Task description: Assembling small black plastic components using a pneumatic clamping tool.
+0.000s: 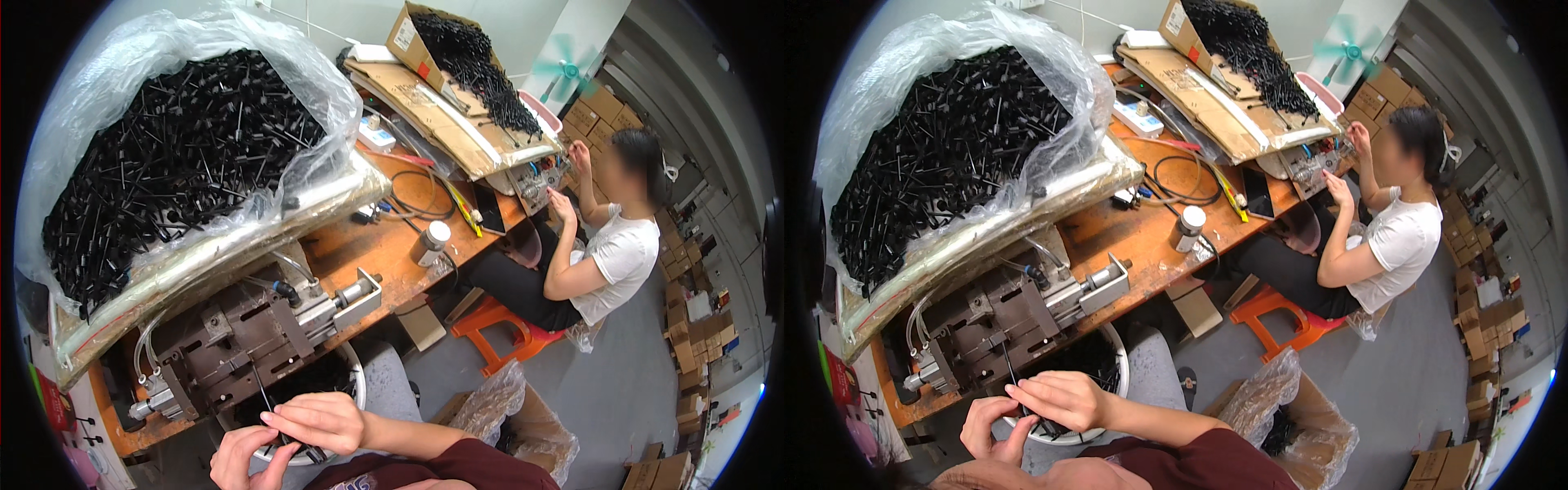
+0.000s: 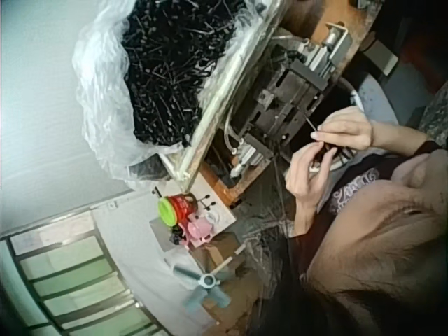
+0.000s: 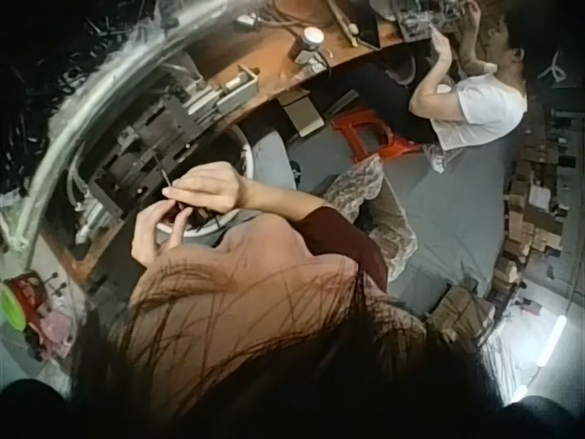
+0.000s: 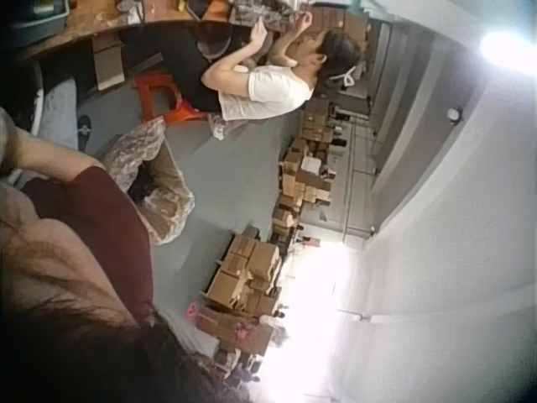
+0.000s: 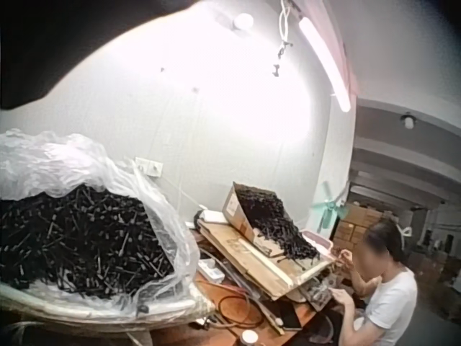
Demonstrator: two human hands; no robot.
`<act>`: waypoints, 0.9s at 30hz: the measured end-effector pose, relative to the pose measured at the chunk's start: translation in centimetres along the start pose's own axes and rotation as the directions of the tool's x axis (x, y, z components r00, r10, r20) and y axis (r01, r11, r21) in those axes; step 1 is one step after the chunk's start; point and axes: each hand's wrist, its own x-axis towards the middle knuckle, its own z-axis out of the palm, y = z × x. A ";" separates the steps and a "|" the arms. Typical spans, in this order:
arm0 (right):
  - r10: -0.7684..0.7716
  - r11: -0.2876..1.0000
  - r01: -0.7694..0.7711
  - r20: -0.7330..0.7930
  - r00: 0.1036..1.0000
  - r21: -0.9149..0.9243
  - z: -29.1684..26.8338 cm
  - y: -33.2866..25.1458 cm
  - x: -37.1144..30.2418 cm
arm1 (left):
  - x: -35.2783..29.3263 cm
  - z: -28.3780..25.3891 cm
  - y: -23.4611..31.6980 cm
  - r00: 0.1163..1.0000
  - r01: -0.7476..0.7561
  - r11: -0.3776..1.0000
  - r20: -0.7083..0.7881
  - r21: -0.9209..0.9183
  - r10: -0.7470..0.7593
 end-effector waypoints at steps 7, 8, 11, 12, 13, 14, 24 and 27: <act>0.236 0.957 -0.229 -0.019 0.972 0.180 -1.2 0.3 -0.3 | -0.9 -0.6 -1.5 0.994 0.073 0.996 -0.084 0.044 -0.069; 0.263 0.948 -0.249 -0.044 0.964 0.198 -1.0 0.3 -0.6 | -1.0 -0.4 -1.7 0.994 0.060 0.997 -0.095 0.049 -0.055; 0.339 0.922 -0.317 -0.066 0.939 0.224 -0.6 0.1 -0.9 | -0.9 0.0 -1.9 0.992 0.048 0.997 -0.120 0.063 -0.040; 0.336 0.922 -0.311 -0.078 0.939 0.230 -0.4 -0.1 -0.9 | -0.9 0.0 -1.9 0.992 0.051 0.997 -0.117 0.055 -0.044; 0.332 0.923 -0.304 -0.089 0.939 0.235 -0.2 -0.2 -0.8 | -0.9 0.1 -1.9 0.992 0.054 0.997 -0.115 0.047 -0.048; 0.329 0.924 -0.298 -0.101 0.939 0.240 -0.1 -0.4 -0.8 | -0.9 0.2 -1.9 0.992 0.057 0.998 -0.113 0.039 -0.052; 0.372 0.713 -0.294 0.012 0.928 0.637 -1.6 -0.5 -1.4 | -1.7 -0.2 -2.8 0.993 0.025 1.000 -0.117 0.011 -0.024; 0.343 0.726 -0.348 0.126 0.931 0.593 -1.9 -0.6 -1.2 | -1.7 0.1 -3.0 0.990 0.048 0.999 -0.129 0.000 -0.048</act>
